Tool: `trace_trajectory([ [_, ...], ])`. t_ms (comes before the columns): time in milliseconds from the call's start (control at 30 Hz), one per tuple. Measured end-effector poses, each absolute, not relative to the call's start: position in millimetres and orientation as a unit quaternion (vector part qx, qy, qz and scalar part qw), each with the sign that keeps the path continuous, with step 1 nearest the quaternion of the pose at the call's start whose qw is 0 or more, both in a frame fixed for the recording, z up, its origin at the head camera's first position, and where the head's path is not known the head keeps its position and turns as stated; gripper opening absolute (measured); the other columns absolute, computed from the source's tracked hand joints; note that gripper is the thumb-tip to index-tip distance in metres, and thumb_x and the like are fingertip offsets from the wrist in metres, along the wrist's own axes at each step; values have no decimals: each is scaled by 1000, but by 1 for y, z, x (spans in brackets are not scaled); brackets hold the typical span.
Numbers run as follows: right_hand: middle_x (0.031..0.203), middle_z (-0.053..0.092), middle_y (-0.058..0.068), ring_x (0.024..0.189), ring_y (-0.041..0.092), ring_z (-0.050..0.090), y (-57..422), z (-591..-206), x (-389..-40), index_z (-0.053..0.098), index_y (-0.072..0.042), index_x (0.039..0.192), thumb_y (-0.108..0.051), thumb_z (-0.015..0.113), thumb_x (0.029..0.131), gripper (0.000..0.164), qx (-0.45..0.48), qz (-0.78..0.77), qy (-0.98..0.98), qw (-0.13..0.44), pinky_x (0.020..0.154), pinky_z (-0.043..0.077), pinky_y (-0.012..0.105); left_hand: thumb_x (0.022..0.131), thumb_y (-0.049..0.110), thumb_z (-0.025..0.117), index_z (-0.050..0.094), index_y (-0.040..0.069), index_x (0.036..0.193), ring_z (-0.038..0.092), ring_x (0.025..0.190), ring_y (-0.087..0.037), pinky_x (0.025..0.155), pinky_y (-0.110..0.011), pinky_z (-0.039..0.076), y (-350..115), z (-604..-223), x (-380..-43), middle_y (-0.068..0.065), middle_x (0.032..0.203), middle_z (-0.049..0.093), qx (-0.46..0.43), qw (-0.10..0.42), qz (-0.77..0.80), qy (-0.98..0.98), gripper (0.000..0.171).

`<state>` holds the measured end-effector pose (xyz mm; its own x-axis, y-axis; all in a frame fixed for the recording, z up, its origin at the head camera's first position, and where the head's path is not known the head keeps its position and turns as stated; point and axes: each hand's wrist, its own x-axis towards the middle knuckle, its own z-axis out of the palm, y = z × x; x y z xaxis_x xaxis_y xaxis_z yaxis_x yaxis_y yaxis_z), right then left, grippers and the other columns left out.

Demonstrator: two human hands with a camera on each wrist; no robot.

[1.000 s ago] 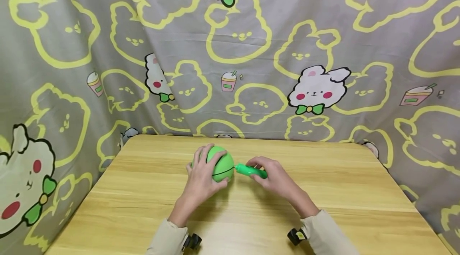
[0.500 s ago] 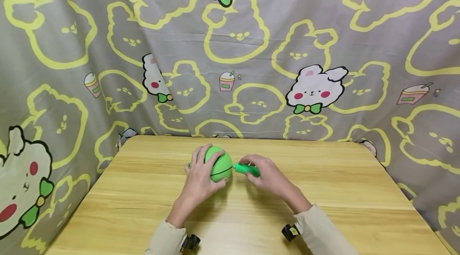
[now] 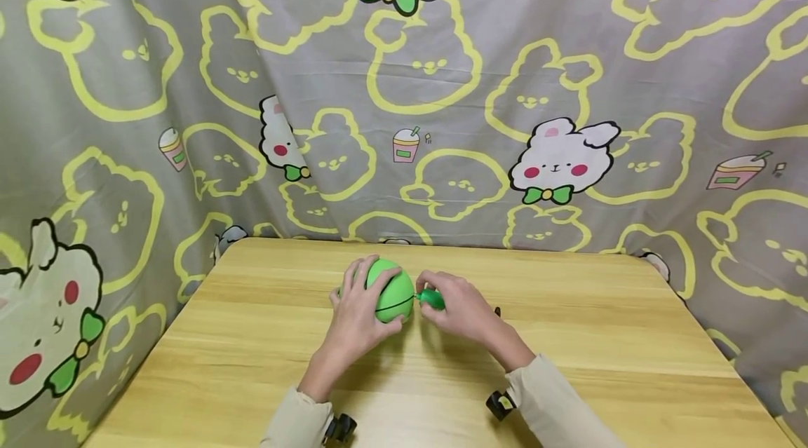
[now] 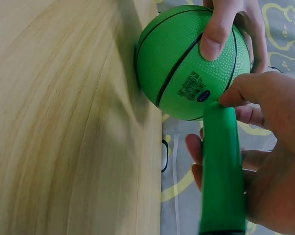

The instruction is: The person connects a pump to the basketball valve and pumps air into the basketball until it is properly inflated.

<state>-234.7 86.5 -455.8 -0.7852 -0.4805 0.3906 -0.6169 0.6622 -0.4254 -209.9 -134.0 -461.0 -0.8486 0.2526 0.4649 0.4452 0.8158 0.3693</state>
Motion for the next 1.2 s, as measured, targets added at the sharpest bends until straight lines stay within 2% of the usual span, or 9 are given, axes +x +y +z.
trace_trajectory([
  [200,95,68,-2,76,13,59,86,-455,-239,67,-24,100,-19,72,92,10,290,274,-908,127,64,49,32,72,38,90,57,33,141,28,144,-37,87,-72,39,-132,-460,-210,-10,157,37,-182,199,-237,-933,77],
  [300,94,70,-4,76,14,61,86,-455,-241,70,-24,98,-15,72,89,12,289,279,-906,133,66,49,33,72,38,90,57,33,142,29,144,-37,86,-72,39,-132,-460,-211,-11,157,37,-187,200,-236,-933,77],
  [467,89,70,-9,71,9,57,84,-458,-243,71,-23,93,-11,73,83,17,287,286,-902,146,64,48,29,72,38,90,57,32,142,28,144,-37,87,-72,38,-131,-461,-210,-11,158,37,-192,201,-236,-931,78],
  [800,86,65,-11,72,7,57,78,-462,-239,70,-25,91,-14,78,82,17,270,273,-909,164,62,49,29,71,37,91,58,32,141,28,145,-38,88,-73,38,-132,-462,-209,-11,157,37,-187,202,-236,-932,78],
  [1200,79,58,-12,65,6,51,76,-465,-238,67,-26,91,-15,75,82,15,268,255,-914,167,55,45,27,70,38,91,58,32,141,29,144,-37,86,-71,39,-133,-464,-208,-11,157,38,-192,211,-234,-929,78],
])
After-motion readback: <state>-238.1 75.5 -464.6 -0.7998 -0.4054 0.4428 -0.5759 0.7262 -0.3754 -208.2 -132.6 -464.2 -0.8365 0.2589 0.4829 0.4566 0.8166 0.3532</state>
